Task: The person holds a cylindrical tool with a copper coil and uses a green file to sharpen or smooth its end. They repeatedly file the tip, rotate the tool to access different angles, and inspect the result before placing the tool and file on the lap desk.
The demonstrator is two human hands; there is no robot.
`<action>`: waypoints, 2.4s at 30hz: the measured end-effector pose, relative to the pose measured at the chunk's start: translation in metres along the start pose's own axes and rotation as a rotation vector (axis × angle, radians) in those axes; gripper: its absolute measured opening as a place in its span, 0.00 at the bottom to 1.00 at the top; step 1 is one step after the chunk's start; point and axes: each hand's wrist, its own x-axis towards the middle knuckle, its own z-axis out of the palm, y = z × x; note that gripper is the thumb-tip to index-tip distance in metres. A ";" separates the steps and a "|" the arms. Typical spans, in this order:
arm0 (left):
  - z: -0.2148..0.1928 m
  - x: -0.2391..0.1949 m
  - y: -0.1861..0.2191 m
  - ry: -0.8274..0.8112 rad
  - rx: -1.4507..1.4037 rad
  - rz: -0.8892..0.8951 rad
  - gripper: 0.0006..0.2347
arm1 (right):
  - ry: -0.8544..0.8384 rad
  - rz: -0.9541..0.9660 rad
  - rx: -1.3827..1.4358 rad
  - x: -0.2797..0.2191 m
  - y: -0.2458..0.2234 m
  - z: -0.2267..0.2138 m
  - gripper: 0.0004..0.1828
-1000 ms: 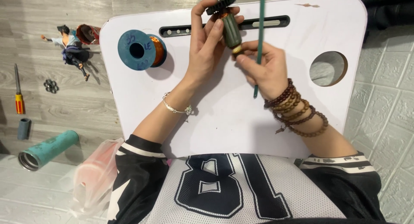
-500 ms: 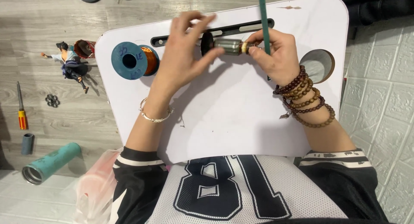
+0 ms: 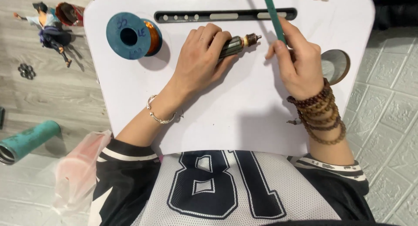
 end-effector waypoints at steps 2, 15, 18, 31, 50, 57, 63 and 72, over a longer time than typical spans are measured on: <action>0.001 -0.003 0.001 0.023 -0.036 -0.025 0.13 | -0.042 0.013 0.038 -0.010 0.012 0.007 0.22; 0.009 -0.007 -0.002 0.111 -0.057 0.020 0.14 | 0.156 -0.219 -0.521 -0.014 0.001 0.018 0.18; 0.009 -0.006 -0.003 0.108 -0.045 0.058 0.13 | 0.116 -0.263 -0.413 -0.007 0.002 0.021 0.18; 0.015 -0.004 -0.001 0.076 0.017 0.103 0.10 | 0.130 -0.346 -0.268 -0.011 0.014 0.041 0.09; 0.015 -0.001 -0.001 0.026 0.028 0.179 0.08 | 0.128 -0.443 -0.643 -0.010 0.028 0.038 0.04; 0.015 -0.001 -0.001 0.030 0.070 0.172 0.08 | 0.097 -0.432 -0.604 -0.010 0.031 0.038 0.06; 0.017 -0.004 -0.002 0.040 0.079 0.158 0.10 | 0.036 -0.379 -0.403 -0.013 0.035 0.036 0.09; 0.017 -0.005 -0.002 0.027 0.068 0.156 0.10 | -0.001 -0.406 -0.375 -0.011 0.037 0.035 0.09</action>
